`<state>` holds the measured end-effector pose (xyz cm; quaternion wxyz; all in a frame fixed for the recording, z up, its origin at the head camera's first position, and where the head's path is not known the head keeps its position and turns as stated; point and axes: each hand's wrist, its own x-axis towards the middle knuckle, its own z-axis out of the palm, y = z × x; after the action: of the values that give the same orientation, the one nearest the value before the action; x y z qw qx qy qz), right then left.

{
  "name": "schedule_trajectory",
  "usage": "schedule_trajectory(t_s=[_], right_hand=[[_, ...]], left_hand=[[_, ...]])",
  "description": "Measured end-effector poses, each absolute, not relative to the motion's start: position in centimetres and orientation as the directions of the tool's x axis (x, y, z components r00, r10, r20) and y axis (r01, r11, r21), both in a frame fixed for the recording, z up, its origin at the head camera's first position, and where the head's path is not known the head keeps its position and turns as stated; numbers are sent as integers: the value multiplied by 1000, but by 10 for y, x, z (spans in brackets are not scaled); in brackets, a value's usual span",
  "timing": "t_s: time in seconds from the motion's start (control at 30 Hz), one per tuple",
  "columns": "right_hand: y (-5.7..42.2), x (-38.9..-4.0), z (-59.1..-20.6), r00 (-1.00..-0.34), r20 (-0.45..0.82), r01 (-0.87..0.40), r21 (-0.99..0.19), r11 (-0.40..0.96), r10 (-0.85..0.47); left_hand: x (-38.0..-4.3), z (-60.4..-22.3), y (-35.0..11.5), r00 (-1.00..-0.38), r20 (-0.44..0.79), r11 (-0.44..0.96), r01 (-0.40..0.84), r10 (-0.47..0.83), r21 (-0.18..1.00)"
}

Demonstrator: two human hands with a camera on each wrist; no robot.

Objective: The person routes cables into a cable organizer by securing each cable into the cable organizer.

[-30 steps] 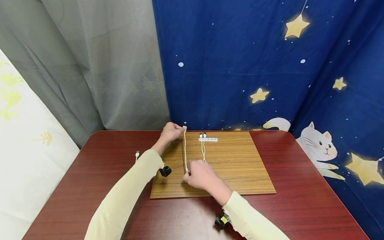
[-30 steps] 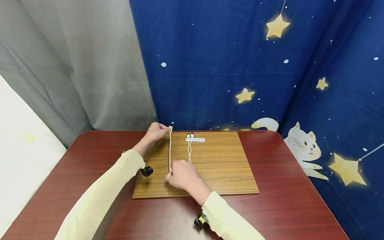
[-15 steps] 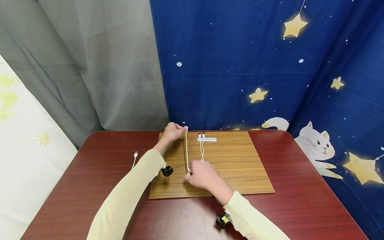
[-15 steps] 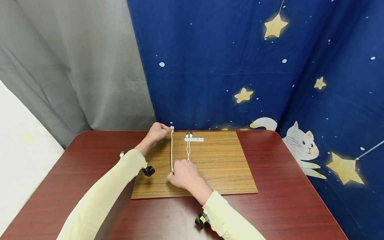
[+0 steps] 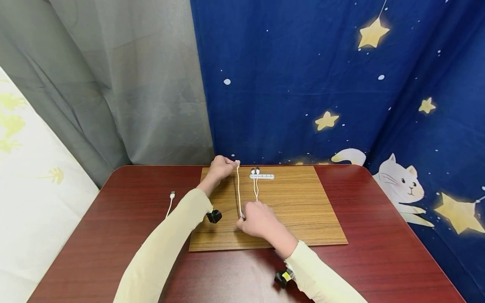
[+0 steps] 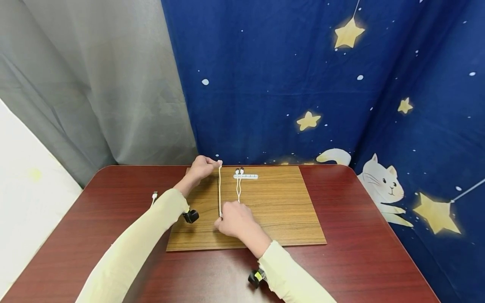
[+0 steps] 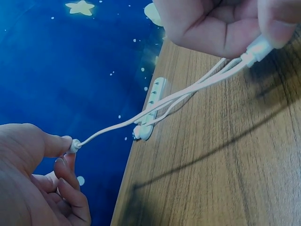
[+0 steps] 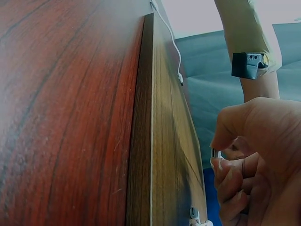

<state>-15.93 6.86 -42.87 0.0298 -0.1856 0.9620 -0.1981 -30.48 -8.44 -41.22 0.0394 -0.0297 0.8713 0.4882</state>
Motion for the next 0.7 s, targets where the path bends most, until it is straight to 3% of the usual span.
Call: schedule_trajectory(t_s=[0.7], right_hand=[[74, -159, -431, -931, 11, -341, -374, 862, -364]], left_hand=[[-303, -412, -70, -994, -106, 528, -96, -11, 844]])
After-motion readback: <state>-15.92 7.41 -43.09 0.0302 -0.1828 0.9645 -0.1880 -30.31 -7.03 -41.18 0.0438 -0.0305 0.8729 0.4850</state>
